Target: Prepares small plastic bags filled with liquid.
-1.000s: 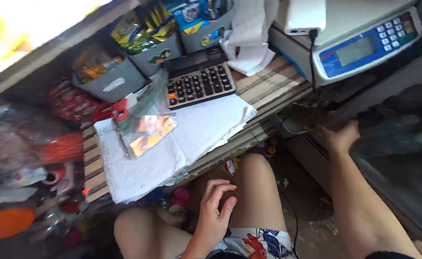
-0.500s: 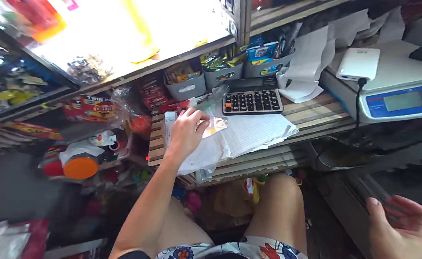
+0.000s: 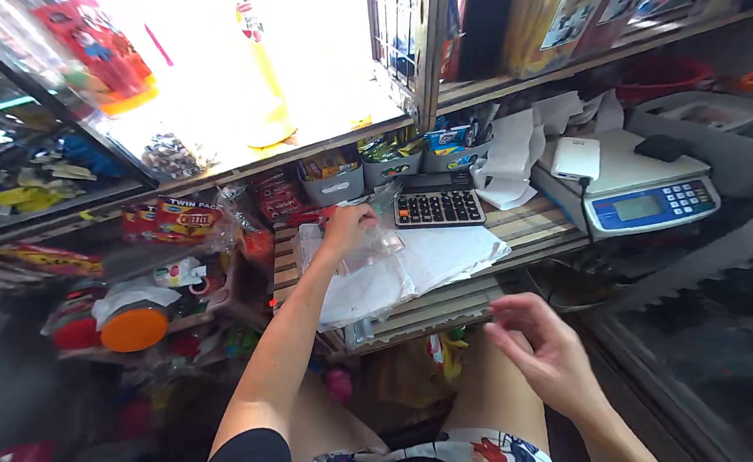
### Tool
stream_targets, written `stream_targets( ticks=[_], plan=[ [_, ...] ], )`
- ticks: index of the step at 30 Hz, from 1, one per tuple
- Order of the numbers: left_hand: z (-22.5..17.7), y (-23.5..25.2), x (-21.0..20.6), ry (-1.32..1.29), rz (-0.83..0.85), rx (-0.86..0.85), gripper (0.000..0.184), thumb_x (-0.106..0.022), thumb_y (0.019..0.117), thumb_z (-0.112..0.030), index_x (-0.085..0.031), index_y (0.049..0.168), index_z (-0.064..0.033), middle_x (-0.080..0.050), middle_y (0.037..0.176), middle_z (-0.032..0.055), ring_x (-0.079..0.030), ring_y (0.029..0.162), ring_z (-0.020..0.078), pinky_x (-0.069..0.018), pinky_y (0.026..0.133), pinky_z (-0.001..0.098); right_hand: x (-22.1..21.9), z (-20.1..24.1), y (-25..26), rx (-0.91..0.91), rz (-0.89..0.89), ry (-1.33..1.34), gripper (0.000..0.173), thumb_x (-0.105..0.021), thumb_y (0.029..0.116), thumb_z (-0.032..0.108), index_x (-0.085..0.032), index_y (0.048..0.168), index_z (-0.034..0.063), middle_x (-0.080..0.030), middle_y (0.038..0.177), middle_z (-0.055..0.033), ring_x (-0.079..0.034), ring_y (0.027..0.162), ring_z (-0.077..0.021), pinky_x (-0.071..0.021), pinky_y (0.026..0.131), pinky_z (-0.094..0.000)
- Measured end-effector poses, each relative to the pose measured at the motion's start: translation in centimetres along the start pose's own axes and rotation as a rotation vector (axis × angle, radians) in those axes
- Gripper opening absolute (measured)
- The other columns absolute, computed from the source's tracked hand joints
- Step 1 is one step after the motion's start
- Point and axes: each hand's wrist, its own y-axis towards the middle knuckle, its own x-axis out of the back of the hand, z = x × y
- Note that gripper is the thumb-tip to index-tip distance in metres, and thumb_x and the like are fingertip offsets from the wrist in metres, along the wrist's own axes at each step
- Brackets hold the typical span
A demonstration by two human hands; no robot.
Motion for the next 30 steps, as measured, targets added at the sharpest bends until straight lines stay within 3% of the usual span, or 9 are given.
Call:
stream_targets(
  ticks=[4, 7, 9, 11, 15, 21, 24, 27, 30],
  plan=[
    [0.2, -0.4, 1.1, -0.388, -0.151, -0.061, 0.016, -0.065, 0.0987, -0.013, -0.072, 0.107, -0.0011, -0.07, 0.121, 0.0139, -0.063, 0.119, 0.0213, -0.0491, 0.105, 0.0423, -4.7, 2.4, 4.6, -0.26, 0.372, 0.42, 0.025, -0.053, 0.1051, 0.019, -0.062, 0.121, 0.0029, -0.069, 0.11, -0.003, -0.069, 0.097, -0.0106, -0.0601, 0.085, -0.0297],
    [-0.6, -1.5, 1.5, -0.743, -0.276, -0.097, 0.011, -0.067, 0.0955, -0.009, -0.073, 0.103, -0.0036, -0.059, 0.134, 0.0129, -0.052, 0.131, 0.0194, -0.0476, 0.107, 0.0351, -8.8, 3.6, 8.7, -0.649, 0.486, 0.854, 0.061, -0.011, 0.1124, 0.037, -0.058, 0.128, 0.0001, -0.069, 0.116, -0.0083, -0.069, 0.105, -0.0174, -0.0569, 0.093, -0.0355],
    [-1.5, -3.0, 1.6, -0.855, -0.307, -0.105, 0.011, -0.065, 0.0962, -0.009, -0.072, 0.104, -0.0057, -0.056, 0.14, 0.0104, -0.05, 0.135, 0.018, -0.0473, 0.107, 0.034, -10.9, 3.9, 11.5, -0.818, 0.448, 1.096, 0.082, -0.002, 0.1085, 0.054, -0.057, 0.13, -0.0035, -0.071, 0.119, -0.0156, -0.071, 0.108, -0.0231, -0.057, 0.096, -0.0371],
    [-2.1, -4.8, 1.5, -0.838, -0.308, -0.145, 0.011, -0.065, 0.0957, -0.009, -0.072, 0.103, -0.0059, -0.053, 0.144, 0.0098, -0.048, 0.137, 0.0189, -0.0456, 0.11, 0.0356, -12.2, 4.5, 14.0, -0.902, 0.336, 1.227, 0.076, -0.014, 0.1092, 0.057, -0.056, 0.129, -0.004, -0.072, 0.114, -0.0163, -0.072, 0.104, -0.0233, -0.0588, 0.093, -0.0354],
    [-2.1, -9.0, 0.4, -0.563, -0.331, -0.214, 0.004, -0.076, 0.0897, -0.02, -0.078, 0.091, -0.0169, -0.045, 0.154, 0.005, -0.035, 0.145, 0.0235, -0.0347, 0.116, 0.0467, -13.4, 5.2, 17.7, -0.92, 0.092, 1.175, 0.024, -0.043, 0.1099, 0.015, -0.061, 0.118, 0.0022, -0.072, 0.097, -0.0048, -0.071, 0.082, -0.0088, -0.0587, 0.078, -0.0214],
    [-1.2, -13.6, -2.3, -0.448, -0.312, -0.242, 0.011, -0.075, 0.092, -0.036, -0.082, 0.09, -0.027, -0.04, 0.158, 0.013, -0.026, 0.149, 0.0325, -0.0208, 0.121, 0.0544, -12.0, 4.6, 20.0, -0.614, 0.043, 0.887, 0.021, -0.049, 0.1064, 0.004, -0.06, 0.124, 0.0039, -0.07, 0.106, -0.003, -0.069, 0.088, -0.0093, -0.0575, 0.084, -0.0251],
    [-1.8, -14.5, -2.1, -0.496, -0.271, -0.186, 0.038, -0.075, 0.0889, -0.048, -0.079, 0.115, -0.021, -0.044, 0.156, 0.0134, -0.033, 0.146, 0.0322, -0.0279, 0.119, 0.0523, -11.0, 5.5, 19.1, -0.439, -0.024, 0.831, 0.025, -0.056, 0.1026, 0.0, -0.059, 0.127, 0.0059, -0.071, 0.105, -0.0036, -0.071, 0.092, -0.0121, -0.059, 0.087, -0.0285],
    [-4.0, -13.9, -0.5, -0.7, -0.334, -0.033, 0.062, -0.061, 0.0976, -0.048, -0.056, 0.145, -0.0079, -0.054, 0.149, 0.0086, -0.05, 0.136, 0.0199, -0.0433, 0.113, 0.0406, -10.5, 6.6, 15.8, -0.182, 0.01, 0.626, 0.031, -0.059, 0.1005, 0.001, -0.058, 0.131, 0.0077, -0.072, 0.107, -0.0035, -0.072, 0.095, -0.0134, -0.0601, 0.089, -0.0327],
    [-7.4, -12.7, 0.0, -0.933, -0.435, 0.091, 0.029, -0.056, 0.1045, -0.019, -0.066, 0.127, -0.0039, -0.07, 0.12, 0.0078, -0.066, 0.111, 0.0156, -0.0536, 0.099, 0.0343, -11.5, 6.2, 11.9, -0.001, -0.003, 0.488, 0.029, -0.066, 0.0953, 0.0, -0.061, 0.124, 0.005, -0.075, 0.103, -0.0071, -0.074, 0.09, -0.018, -0.0636, 0.084, -0.037]
  ],
)
